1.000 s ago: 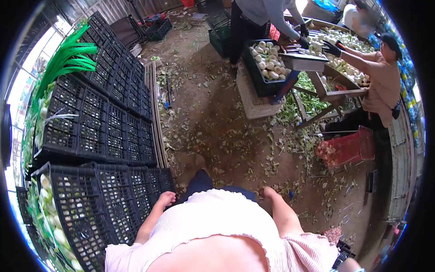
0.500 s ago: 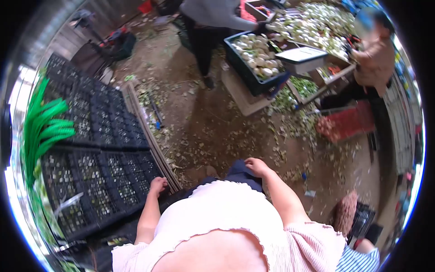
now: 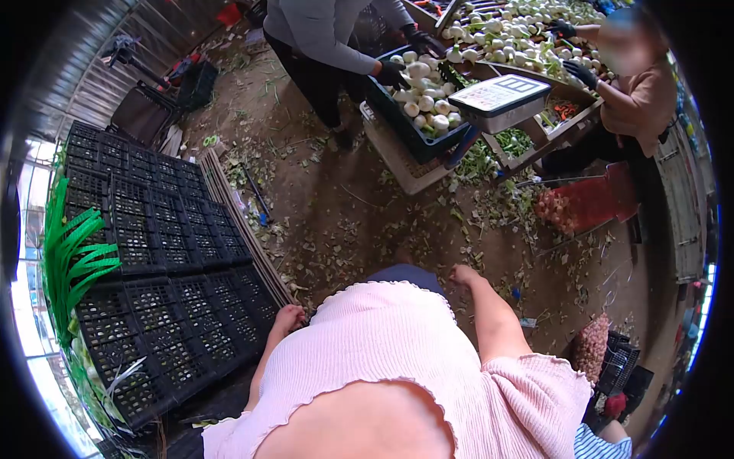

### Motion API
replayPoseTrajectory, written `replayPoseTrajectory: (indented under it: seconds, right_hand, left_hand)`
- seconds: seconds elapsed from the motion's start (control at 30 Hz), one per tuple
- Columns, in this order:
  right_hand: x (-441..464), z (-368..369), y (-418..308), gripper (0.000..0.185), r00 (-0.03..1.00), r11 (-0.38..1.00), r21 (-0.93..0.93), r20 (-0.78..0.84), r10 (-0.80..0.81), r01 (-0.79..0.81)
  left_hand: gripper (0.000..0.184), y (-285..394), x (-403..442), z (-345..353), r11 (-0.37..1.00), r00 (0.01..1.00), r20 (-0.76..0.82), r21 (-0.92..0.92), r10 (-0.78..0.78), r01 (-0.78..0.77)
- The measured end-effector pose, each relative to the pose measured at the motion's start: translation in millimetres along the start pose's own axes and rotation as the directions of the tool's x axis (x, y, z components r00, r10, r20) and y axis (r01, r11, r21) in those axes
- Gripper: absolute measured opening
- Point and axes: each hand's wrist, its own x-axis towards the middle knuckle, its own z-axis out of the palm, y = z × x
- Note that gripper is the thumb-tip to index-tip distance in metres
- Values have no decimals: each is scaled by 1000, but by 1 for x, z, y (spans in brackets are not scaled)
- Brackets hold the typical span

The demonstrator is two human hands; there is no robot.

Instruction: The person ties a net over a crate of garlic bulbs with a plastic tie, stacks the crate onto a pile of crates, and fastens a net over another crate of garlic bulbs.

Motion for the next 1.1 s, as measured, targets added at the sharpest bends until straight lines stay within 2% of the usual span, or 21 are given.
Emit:
replayPoseTrajectory:
  seconds: [0.1,0.2,0.3,0.4,0.5,0.63,0.7,0.8,0.87,0.9,1.0,1.07,1.1]
  right_hand:
    - [0,-18,-24,26,985,989,-59,-96,-140,135]
    - [-18,-47,-65,25,991,988,78,-41,-127,130]
    - [-9,-56,-61,28,973,974,0,-38,-229,229]
    - [-19,-69,-62,34,974,971,-100,-34,-223,219]
    - [-9,-69,-40,36,970,964,-113,-22,-244,240]
    - [-8,-68,-23,30,990,981,-137,-20,-139,135]
    - [9,-58,1,32,995,986,-132,9,-103,103]
    - [17,-59,24,32,987,986,-43,-2,-158,158]
    - [3,-78,18,31,988,981,-114,-10,-156,154]
    - [-5,-83,12,30,988,979,-139,-13,-151,148]
    - [0,-73,40,26,991,989,130,-128,-49,66]
    - [-17,-73,27,26,992,977,204,-101,80,-58]
    - [-23,-73,20,26,986,963,241,-83,146,-122]
  left_hand:
    - [10,6,-6,7,999,996,-80,20,-24,26]
    - [11,20,-12,16,999,995,-96,16,-26,28]
    - [12,34,-12,32,1000,995,-96,8,-9,9]
    - [12,47,-16,52,1000,997,-72,8,19,-18]
    - [12,48,-16,63,1000,998,-45,2,31,-31]
    - [12,40,-6,62,999,1000,-20,32,-4,4]
    - [12,46,-8,60,996,998,-53,69,-46,49]
    - [11,50,-4,66,996,994,-86,61,-65,70]
    - [12,65,4,76,995,991,-115,68,-65,73]
    - [13,84,0,83,991,998,-61,130,-31,39]
    - [13,148,11,106,949,996,80,308,40,-63]
    - [14,179,69,111,847,941,198,414,273,-333]
    - [16,225,76,125,809,914,224,428,338,-403]
